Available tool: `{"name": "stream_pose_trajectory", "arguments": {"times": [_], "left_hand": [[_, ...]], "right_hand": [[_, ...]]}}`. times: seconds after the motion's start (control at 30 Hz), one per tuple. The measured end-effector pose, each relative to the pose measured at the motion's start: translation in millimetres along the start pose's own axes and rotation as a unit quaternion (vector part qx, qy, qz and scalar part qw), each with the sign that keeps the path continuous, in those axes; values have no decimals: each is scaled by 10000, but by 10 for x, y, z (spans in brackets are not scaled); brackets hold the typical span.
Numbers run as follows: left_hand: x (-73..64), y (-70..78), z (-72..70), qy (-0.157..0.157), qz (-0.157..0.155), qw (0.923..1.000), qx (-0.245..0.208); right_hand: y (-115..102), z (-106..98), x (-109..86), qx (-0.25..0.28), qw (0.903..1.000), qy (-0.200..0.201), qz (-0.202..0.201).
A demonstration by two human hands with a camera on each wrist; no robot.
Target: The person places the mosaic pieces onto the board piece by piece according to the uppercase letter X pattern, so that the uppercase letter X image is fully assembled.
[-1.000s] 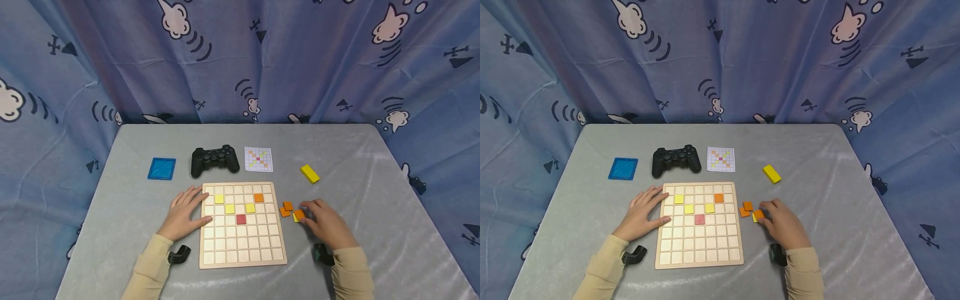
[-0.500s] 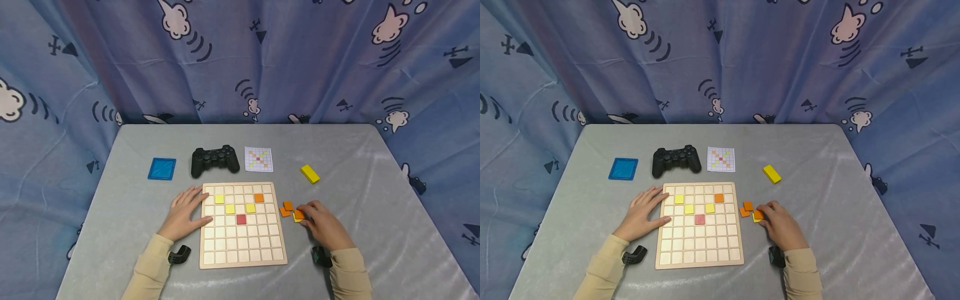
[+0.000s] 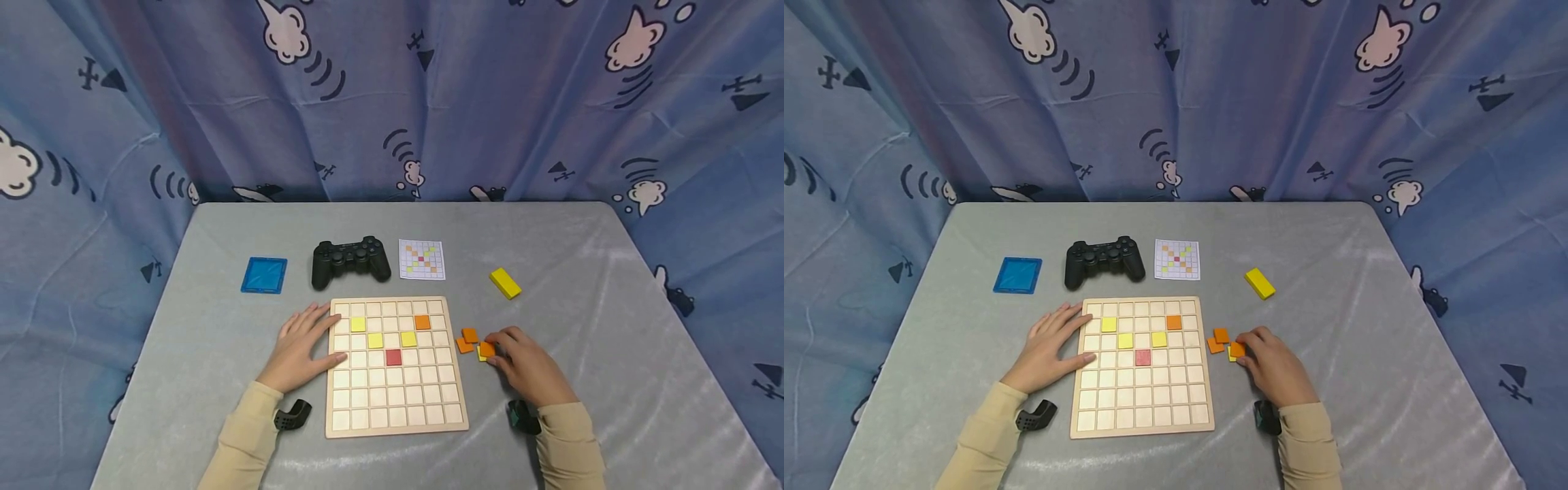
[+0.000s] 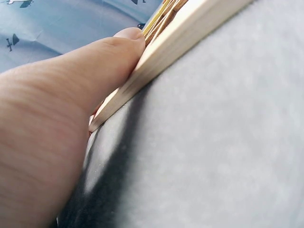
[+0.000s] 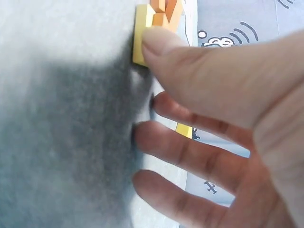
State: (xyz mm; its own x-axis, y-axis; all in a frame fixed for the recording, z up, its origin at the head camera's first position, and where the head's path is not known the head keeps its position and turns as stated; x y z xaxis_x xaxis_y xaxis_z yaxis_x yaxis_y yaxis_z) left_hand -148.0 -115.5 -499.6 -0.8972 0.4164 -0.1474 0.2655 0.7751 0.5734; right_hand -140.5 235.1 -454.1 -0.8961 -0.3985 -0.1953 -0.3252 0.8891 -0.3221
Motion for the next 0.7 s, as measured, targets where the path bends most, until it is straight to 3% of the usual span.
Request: {"name": "stream_pose_trajectory", "arguments": {"times": [0.27,0.47,0.7], "left_hand": [[6,-3,5,15,32,10000,11],[-4,1,5,-7,21,10000,-22],[1,-4,2,3,16,10000,42]], "right_hand": [[-137,-88,11,-145,9996,191,-163],[-577,-130,57,-415,9943,443,-881],[-1096,-3,161,-231,9896,183,-1411]]}}
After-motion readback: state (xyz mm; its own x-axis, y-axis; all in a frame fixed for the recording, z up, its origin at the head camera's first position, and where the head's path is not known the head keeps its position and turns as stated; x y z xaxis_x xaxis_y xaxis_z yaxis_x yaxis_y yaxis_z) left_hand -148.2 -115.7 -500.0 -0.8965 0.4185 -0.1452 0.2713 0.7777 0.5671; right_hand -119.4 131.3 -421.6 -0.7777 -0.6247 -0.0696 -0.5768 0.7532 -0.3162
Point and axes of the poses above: each hand's wrist, its own x-axis towards the middle knuckle, its own z-axis out of the palm, y = z × x, the point moved 9 cm from there along x, towards the middle knuckle, and after that the axes turned 12 degrees about -y, right-handed, at the moved point
